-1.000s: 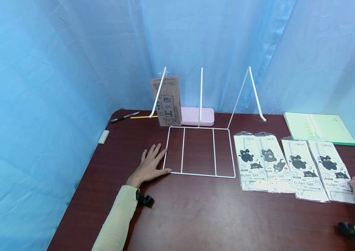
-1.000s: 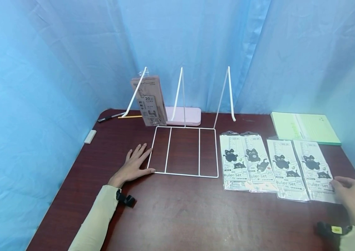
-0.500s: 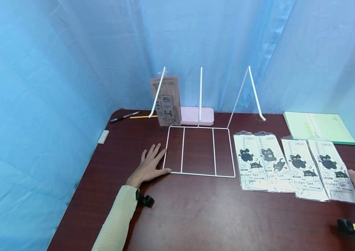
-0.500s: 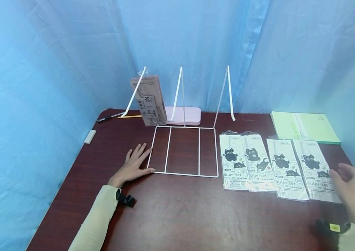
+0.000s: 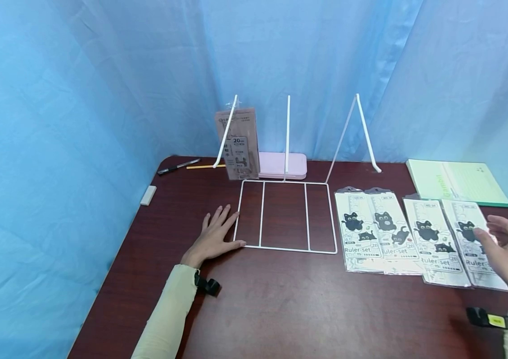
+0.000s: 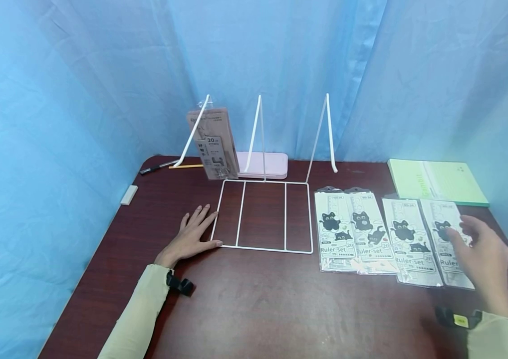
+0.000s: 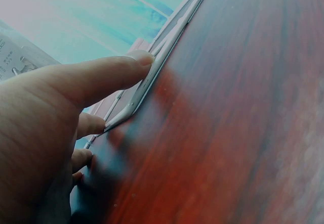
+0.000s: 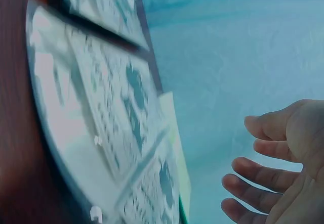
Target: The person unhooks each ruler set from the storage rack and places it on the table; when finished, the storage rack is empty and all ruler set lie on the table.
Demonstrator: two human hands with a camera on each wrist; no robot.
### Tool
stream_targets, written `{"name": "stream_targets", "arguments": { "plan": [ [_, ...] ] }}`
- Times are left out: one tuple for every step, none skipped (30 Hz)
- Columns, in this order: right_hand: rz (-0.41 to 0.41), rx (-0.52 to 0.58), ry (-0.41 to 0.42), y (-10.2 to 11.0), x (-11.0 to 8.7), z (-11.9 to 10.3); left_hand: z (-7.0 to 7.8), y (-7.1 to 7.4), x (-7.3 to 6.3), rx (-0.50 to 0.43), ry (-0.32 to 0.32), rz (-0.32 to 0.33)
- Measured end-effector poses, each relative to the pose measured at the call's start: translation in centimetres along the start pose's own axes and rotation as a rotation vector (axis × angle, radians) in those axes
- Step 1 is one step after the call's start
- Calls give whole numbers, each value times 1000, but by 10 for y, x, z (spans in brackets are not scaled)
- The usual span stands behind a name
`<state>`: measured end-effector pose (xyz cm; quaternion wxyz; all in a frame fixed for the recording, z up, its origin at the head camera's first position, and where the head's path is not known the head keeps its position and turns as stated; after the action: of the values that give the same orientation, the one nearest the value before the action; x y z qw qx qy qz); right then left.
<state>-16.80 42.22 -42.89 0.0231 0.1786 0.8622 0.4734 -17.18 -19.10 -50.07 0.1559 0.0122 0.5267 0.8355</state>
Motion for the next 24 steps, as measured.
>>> {"name": "stream_targets", "arguments": {
  "plan": [
    [-2, -11, 20, -1, -1, -5, 0, 0, 0, 0, -2, 2],
    [0, -14, 44, -2, -3, -11, 0, 0, 0, 0, -2, 2],
    [3, -16, 65, -4, -4, -16, 0, 0, 0, -1, -3, 3],
    [10, -12, 89, -5, -5, -22, 0, -1, 0, -2, -3, 3],
    [9, -14, 105, -7, -6, -27, 0, -1, 0, -2, -3, 4],
    [9, -13, 127, -9, -8, -33, 0, -1, 1, -1, -1, 3],
    [-1, -8, 145, -11, -9, -38, -1, -1, 1, 1, 1, 2],
    [-9, 0, 162, -12, -10, -43, -1, -1, 1, 4, 4, 0],
    [-14, 4, 175, -15, -11, -47, -1, -1, 1, 6, 5, 0],
    [-16, 13, 194, -17, -12, -52, -1, -1, 1, 7, 7, -1],
    [-24, 21, 209, -20, -13, -56, -1, -2, 1, 9, 9, -2],
    [-30, 32, 228, -23, -15, -60, -1, -2, 1, 12, 11, -3],
    [-35, 41, 245, -26, -16, -64, -1, -2, 1, 13, 11, -4],
    [-31, 49, 266, -28, -17, -67, -1, -2, 2, 13, 11, -5],
    [-33, 58, 286, -31, -18, -71, -1, -2, 2, 14, 11, -4],
    [-37, 70, 304, -34, -19, -75, -1, -2, 2, 15, 11, -4],
    [-45, 81, 318, -37, -21, -78, -1, -2, 2, 16, 11, -4],
    [-52, 85, 332, -40, -22, -81, -2, -2, 2, 18, 12, -4],
    [-57, 88, 345, -43, -23, -84, -1, -2, 2, 18, 12, -4],
    [-68, 99, 354, -46, -24, -87, -2, -2, 2, 18, 12, -2],
    [-87, 103, 354, -50, -26, -90, -1, -2, 2, 18, 12, -1],
    [-96, 102, 359, -53, -27, -92, -1, -2, 2, 18, 13, -1],
    [-107, 109, 365, -56, -28, -95, -1, -2, 2, 18, 13, -1],
    [-119, 106, 368, -59, -29, -97, -1, -2, 2, 19, 13, -1]
  ]
}}
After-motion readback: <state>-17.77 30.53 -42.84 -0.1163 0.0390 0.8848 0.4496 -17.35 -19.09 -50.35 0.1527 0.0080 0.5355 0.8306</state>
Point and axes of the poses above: each hand's wrist, its own x-axis towards the middle knuckle, its own y-axis out of the back of the hand, z = x × y, the point moved 5 cm from there along x, towards the middle knuckle, and after that the axes turned 3 degrees about x, right-handed, at the moved point
